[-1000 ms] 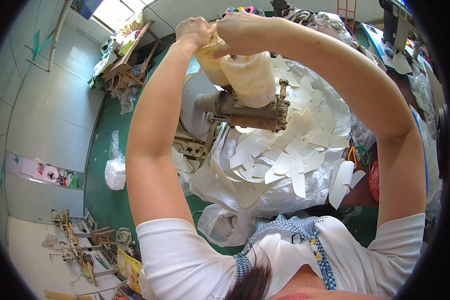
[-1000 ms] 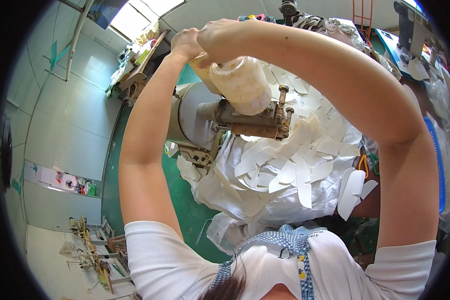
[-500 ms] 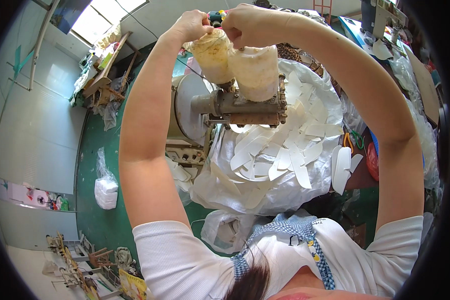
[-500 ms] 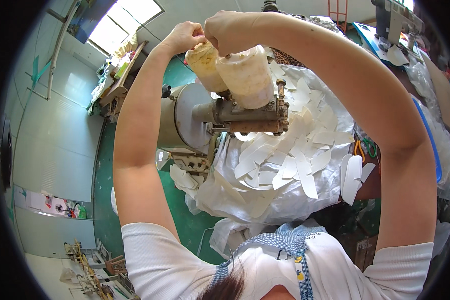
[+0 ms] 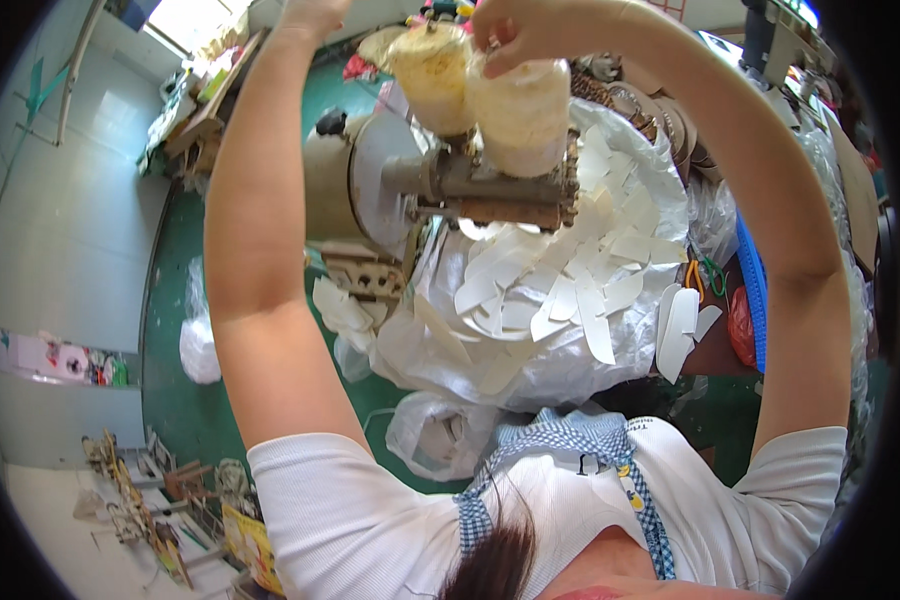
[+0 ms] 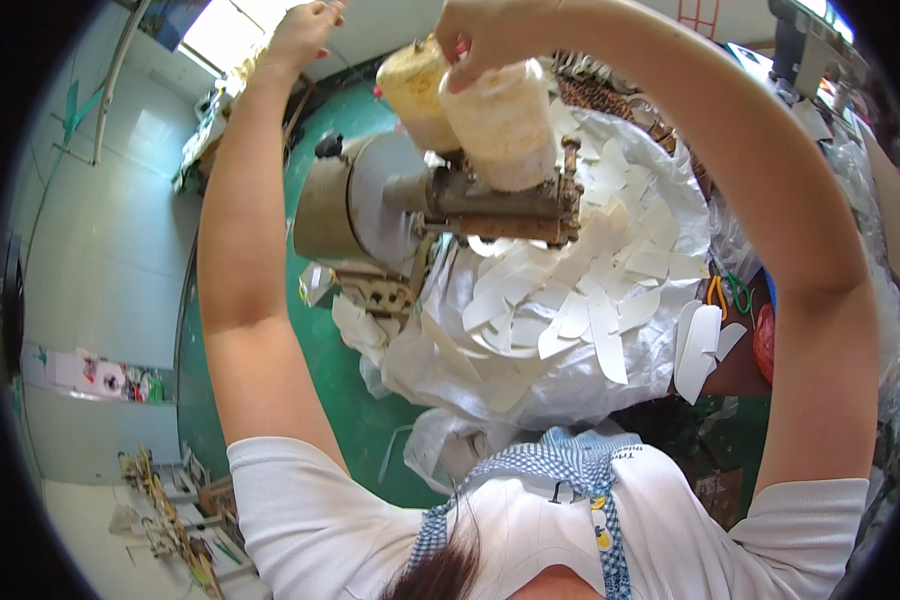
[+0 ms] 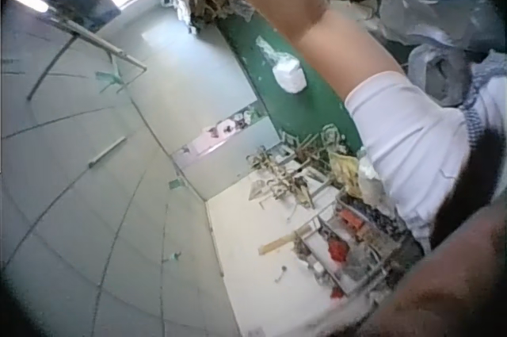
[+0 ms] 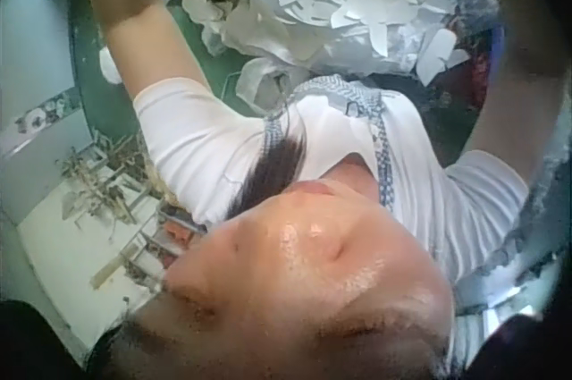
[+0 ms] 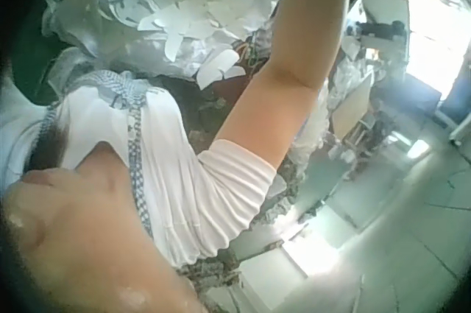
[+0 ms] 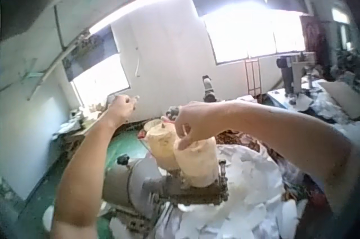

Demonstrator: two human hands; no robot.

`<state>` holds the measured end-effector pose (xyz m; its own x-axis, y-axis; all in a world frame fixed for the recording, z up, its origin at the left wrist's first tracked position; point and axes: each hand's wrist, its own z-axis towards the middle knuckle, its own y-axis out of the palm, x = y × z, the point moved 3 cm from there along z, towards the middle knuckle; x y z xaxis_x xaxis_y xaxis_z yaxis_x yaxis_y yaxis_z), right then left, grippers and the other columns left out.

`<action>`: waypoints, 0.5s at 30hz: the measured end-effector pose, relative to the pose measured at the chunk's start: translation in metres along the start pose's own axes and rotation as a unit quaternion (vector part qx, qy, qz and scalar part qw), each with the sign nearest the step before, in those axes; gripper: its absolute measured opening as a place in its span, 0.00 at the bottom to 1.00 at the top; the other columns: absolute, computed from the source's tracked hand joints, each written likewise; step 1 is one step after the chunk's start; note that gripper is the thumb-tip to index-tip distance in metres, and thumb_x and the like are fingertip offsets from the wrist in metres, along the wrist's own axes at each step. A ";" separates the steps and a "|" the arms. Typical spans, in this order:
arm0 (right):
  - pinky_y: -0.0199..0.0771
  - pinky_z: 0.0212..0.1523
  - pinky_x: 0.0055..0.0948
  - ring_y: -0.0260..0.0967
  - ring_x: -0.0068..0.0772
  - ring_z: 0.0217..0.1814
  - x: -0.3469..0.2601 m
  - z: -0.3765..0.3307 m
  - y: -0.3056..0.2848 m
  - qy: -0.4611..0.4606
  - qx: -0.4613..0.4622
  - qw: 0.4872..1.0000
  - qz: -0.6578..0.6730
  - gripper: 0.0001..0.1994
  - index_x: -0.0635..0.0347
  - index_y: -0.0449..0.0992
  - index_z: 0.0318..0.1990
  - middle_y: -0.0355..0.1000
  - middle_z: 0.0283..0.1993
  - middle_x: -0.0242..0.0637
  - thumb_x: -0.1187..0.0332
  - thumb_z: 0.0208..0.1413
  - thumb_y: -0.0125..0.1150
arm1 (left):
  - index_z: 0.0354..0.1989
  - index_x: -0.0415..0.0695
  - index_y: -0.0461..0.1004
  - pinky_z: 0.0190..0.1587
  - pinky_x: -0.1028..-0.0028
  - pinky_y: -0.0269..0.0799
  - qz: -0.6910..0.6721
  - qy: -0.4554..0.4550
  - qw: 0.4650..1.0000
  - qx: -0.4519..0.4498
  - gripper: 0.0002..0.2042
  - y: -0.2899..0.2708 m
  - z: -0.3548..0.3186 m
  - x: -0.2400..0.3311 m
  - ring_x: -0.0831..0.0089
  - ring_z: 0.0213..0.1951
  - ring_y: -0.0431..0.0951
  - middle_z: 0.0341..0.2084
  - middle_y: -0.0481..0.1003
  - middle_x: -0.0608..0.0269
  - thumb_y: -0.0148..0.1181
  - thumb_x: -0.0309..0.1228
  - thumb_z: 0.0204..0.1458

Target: The person adjusts the glue containers on a cementing machine, feeds foam shoe inserts through the machine roller to apply adhesive, and joins the pieces together by hand.

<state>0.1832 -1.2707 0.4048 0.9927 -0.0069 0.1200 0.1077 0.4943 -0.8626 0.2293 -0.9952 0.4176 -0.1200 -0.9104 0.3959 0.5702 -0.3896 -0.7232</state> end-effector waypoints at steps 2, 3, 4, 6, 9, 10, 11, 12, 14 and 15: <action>0.67 0.29 0.34 0.69 0.38 0.26 0.003 0.021 0.007 0.317 -0.174 0.932 0.024 0.17 0.63 0.78 0.29 0.74 0.24 0.42 0.55 0.45 0.66 | 0.23 0.37 0.71 0.19 0.74 0.65 -0.059 -0.041 0.997 0.011 0.17 -0.028 -0.051 0.012 0.77 0.15 0.67 0.13 0.67 0.66 0.55 0.40 0.56; 0.66 0.28 0.34 0.67 0.35 0.24 0.005 0.023 0.009 0.330 -0.155 0.931 0.028 0.17 0.64 0.78 0.29 0.72 0.22 0.42 0.56 0.45 0.66 | 0.25 0.37 0.69 0.19 0.76 0.63 -0.086 -0.061 0.994 0.003 0.15 -0.040 -0.075 0.002 0.77 0.15 0.67 0.15 0.67 0.65 0.54 0.37 0.56; 0.66 0.27 0.33 0.67 0.32 0.24 0.002 0.025 0.014 0.333 -0.152 0.928 0.063 0.15 0.64 0.77 0.29 0.71 0.21 0.40 0.59 0.46 0.66 | 0.28 0.40 0.72 0.25 0.76 0.67 -0.132 -0.068 0.989 -0.010 0.12 -0.046 -0.091 -0.043 0.79 0.21 0.70 0.20 0.71 0.67 0.55 0.37 0.55; 0.68 0.31 0.31 0.68 0.29 0.29 -0.006 0.035 0.021 0.288 -0.170 0.942 0.008 0.09 0.63 0.77 0.31 0.73 0.27 0.36 0.67 0.44 0.65 | 0.34 0.42 0.75 0.32 0.78 0.70 -0.198 -0.093 0.976 -0.025 0.06 -0.053 -0.139 -0.111 0.80 0.28 0.73 0.26 0.75 0.69 0.57 0.31 0.52; 0.69 0.36 0.30 0.69 0.28 0.34 -0.019 0.046 0.027 0.208 -0.206 0.953 0.077 0.08 0.62 0.77 0.33 0.74 0.31 0.35 0.70 0.44 0.63 | 0.39 0.41 0.75 0.35 0.78 0.72 -0.288 -0.177 0.941 -0.021 0.08 -0.052 -0.246 -0.184 0.77 0.30 0.75 0.30 0.76 0.67 0.58 0.26 0.50; 0.69 0.36 0.30 0.69 0.28 0.35 -0.030 0.053 0.031 0.241 -0.193 0.948 0.081 0.08 0.62 0.77 0.33 0.74 0.31 0.35 0.70 0.46 0.62 | 0.37 0.38 0.76 0.34 0.75 0.72 -0.293 -0.243 0.925 -0.018 0.08 -0.053 -0.289 -0.219 0.77 0.30 0.75 0.26 0.76 0.63 0.58 0.21 0.48; 0.69 0.37 0.29 0.69 0.28 0.35 -0.043 0.064 0.036 0.271 -0.178 0.942 0.085 0.08 0.63 0.76 0.34 0.74 0.32 0.35 0.70 0.47 0.61 | 0.40 0.38 0.75 0.34 0.75 0.73 -0.323 -0.296 0.899 -0.016 0.11 -0.050 -0.341 -0.268 0.76 0.30 0.75 0.28 0.76 0.63 0.59 0.21 0.45; 0.69 0.37 0.29 0.69 0.27 0.36 -0.051 0.070 0.041 0.314 -0.170 0.931 0.079 0.07 0.63 0.76 0.35 0.74 0.32 0.35 0.70 0.49 0.60 | 0.42 0.37 0.74 0.35 0.74 0.74 -0.269 -0.352 0.896 -0.021 0.16 -0.034 -0.381 -0.280 0.75 0.29 0.76 0.30 0.76 0.61 0.62 0.21 0.41; 0.69 0.36 0.29 0.69 0.28 0.34 -0.073 0.101 0.057 0.372 -0.168 0.909 0.084 0.09 0.63 0.75 0.34 0.74 0.31 0.37 0.67 0.49 0.60 | 0.42 0.31 0.71 0.33 0.73 0.77 -0.344 -0.425 0.836 0.045 0.19 -0.013 -0.484 -0.360 0.71 0.30 0.78 0.34 0.75 0.50 0.63 0.18 0.37; 0.69 0.35 0.29 0.69 0.28 0.34 -0.081 0.111 0.062 0.390 -0.198 0.899 -0.010 0.10 0.63 0.75 0.34 0.73 0.30 0.37 0.66 0.49 0.61 | 0.40 0.32 0.72 0.32 0.73 0.77 -0.296 -0.453 0.840 0.046 0.16 0.004 -0.517 -0.376 0.69 0.29 0.78 0.28 0.75 0.55 0.63 0.20 0.41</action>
<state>0.1040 -1.1430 0.3962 0.7087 -0.6968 -0.1106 -0.0168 0.1401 -0.9900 -0.1437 -0.7259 -0.0271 0.2392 -0.0649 0.9688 0.6945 -0.6859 -0.2175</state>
